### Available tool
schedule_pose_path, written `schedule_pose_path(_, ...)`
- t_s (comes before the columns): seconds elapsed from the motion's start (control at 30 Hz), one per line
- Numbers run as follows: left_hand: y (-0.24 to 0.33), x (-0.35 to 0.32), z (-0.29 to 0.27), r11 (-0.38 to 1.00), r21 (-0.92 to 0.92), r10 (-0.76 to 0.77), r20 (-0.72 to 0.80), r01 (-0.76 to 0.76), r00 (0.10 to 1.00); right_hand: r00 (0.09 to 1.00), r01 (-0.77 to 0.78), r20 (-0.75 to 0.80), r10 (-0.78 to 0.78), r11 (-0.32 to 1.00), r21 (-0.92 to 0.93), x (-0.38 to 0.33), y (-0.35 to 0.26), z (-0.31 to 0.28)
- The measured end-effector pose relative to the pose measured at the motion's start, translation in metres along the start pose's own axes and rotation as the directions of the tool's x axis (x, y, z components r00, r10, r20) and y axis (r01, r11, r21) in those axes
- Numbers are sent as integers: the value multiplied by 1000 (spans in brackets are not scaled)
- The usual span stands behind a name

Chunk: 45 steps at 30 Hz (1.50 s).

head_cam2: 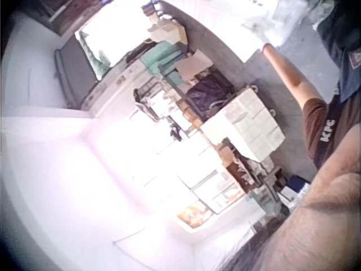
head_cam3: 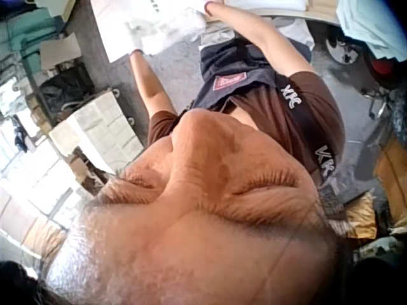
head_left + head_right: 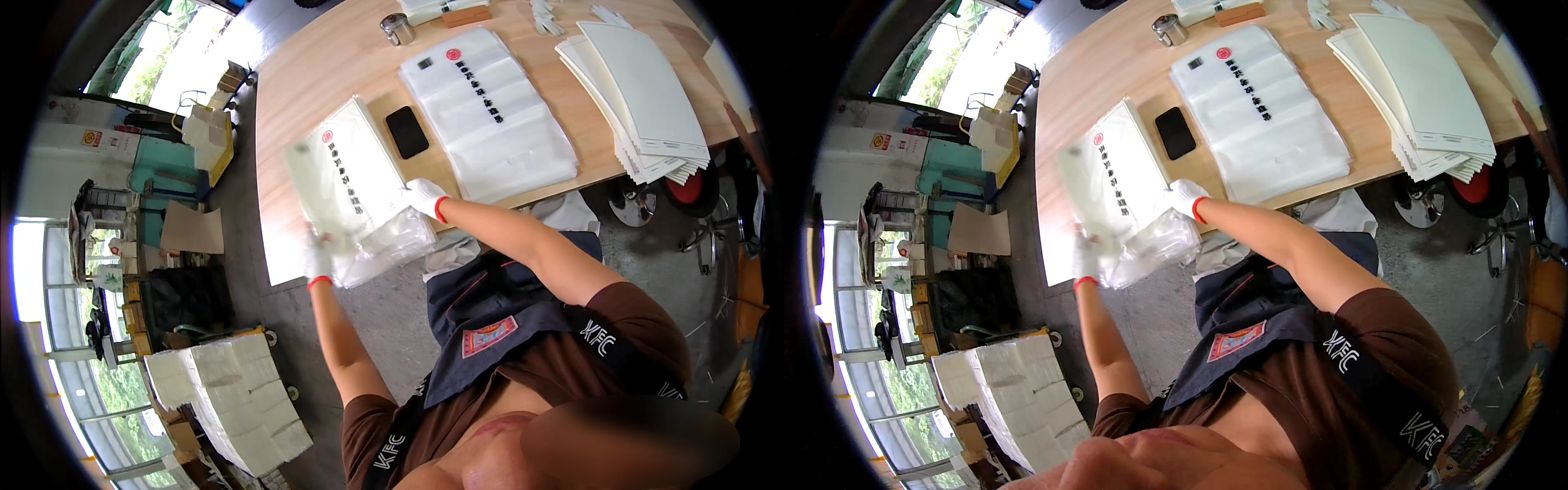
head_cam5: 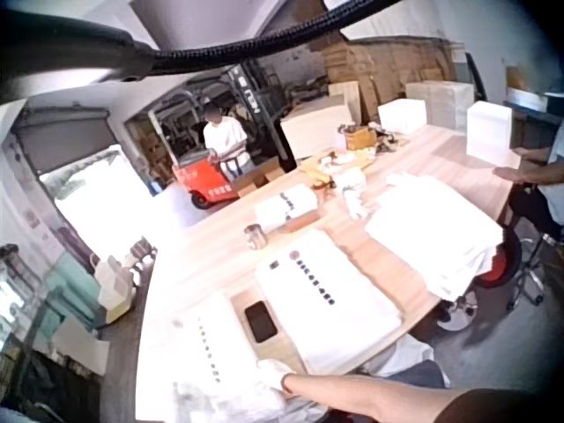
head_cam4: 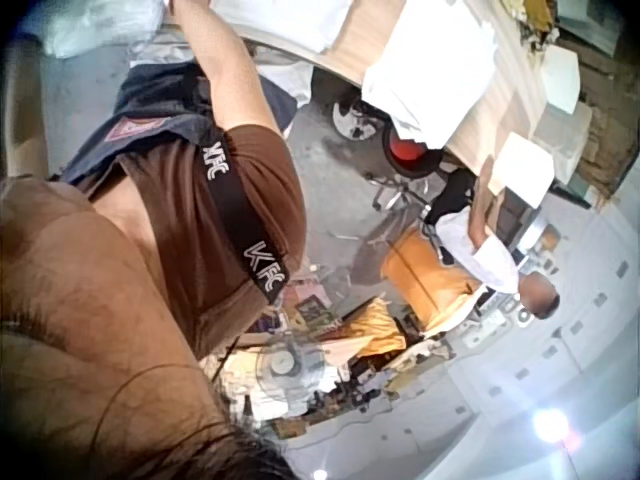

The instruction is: The person repeatedly picks up white paper sheets from a stack, places them into clear plastic bags with printed text, and sets the filled bags aside on the table. This process is repeated continuously throughout the clip.

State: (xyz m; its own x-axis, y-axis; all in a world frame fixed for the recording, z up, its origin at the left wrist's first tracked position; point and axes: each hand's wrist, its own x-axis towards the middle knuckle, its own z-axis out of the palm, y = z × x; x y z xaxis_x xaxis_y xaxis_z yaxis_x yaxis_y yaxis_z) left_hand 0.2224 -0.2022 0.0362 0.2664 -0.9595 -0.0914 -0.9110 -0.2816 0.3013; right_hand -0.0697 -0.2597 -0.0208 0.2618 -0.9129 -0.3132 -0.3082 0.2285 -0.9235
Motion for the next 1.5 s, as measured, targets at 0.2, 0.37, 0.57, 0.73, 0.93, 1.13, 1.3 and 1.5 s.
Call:
schedule_pose_path(0.2, -24, 8, 30, 994, 105, 24, 168, -42, 986, 931, -179, 360, 59, 934, 310, -68, 36, 5)
schedule_pose_path(0.37, 123, -18, 25, 873, 166, 489, -292, -460, 822, 861, -280, 492, 131, 929, 243, -158, 73, -42)
schedule_pose_path(0.57, 316, -68, 123, 677, -325, 711, 58, -660, 701, 938, -268, 312, 154, 891, 367, -196, 100, -76)
schedule_pose_path(0.73, 359, -46, 175, 699, -134, 714, 189, -703, 674, 975, -200, 172, 142, 896, 396, -226, 91, -106)
schedule_pose_path(0.93, 359, -26, 159, 579, -453, 791, 107, -678, 603, 929, 152, -367, 50, 851, 502, -174, 99, -158)
schedule_pose_path(1.13, 370, -7, 127, 543, -529, 765, -7, -652, 643, 908, -12, -376, 186, 908, 419, -105, 80, -205)
schedule_pose_path(1.3, 390, 9, 68, -237, -964, 767, -108, 124, 633, 824, -273, -560, -86, 806, -525, -132, 169, -233)
schedule_pose_path(1.5, 413, -72, 45, 354, -883, 822, 138, -307, 553, 856, 143, -516, -32, 974, 177, -181, 78, -223)
